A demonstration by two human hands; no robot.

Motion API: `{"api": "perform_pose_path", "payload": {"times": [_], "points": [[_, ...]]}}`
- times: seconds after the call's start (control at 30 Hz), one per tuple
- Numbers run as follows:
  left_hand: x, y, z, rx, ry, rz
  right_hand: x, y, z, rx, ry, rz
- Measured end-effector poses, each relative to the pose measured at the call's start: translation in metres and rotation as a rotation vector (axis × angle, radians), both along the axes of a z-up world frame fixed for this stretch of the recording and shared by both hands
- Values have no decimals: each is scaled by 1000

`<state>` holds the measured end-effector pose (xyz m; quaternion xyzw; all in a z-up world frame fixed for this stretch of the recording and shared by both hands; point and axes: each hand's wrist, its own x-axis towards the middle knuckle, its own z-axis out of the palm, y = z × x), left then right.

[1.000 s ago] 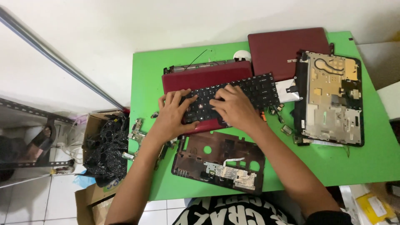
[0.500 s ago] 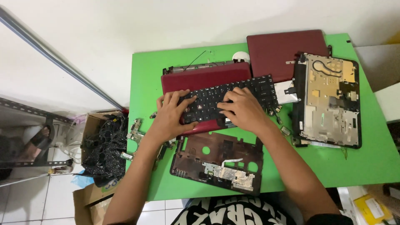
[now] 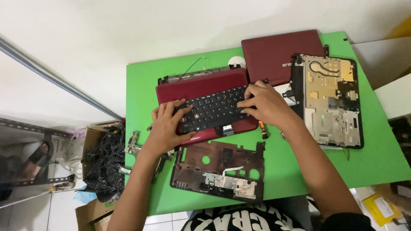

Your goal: Fitting and pressing a laptop keyboard into its red plastic casing on a repair bench.

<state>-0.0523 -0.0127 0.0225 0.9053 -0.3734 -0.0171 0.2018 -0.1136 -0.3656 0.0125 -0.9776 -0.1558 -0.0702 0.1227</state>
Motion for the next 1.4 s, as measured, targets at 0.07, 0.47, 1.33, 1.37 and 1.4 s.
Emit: {"api": "perform_pose_path", "payload": {"times": [0.07, 0.47, 1.33, 1.37, 1.4], "points": [[1, 0, 0, 2, -8, -1, -6, -9, 10, -10, 29, -11], [6, -2, 5, -51, 60, 20, -70, -83, -6, 285, -236, -216], [0, 2, -5, -315, 125, -18, 52, 146, -5, 271, -137, 426], [-1, 3, -1, -305, 95, -42, 47, 131, 2, 296, -44, 315], [-2, 3, 2, -296, 65, -64, 42, 115, 9, 318, 51, 205]]}}
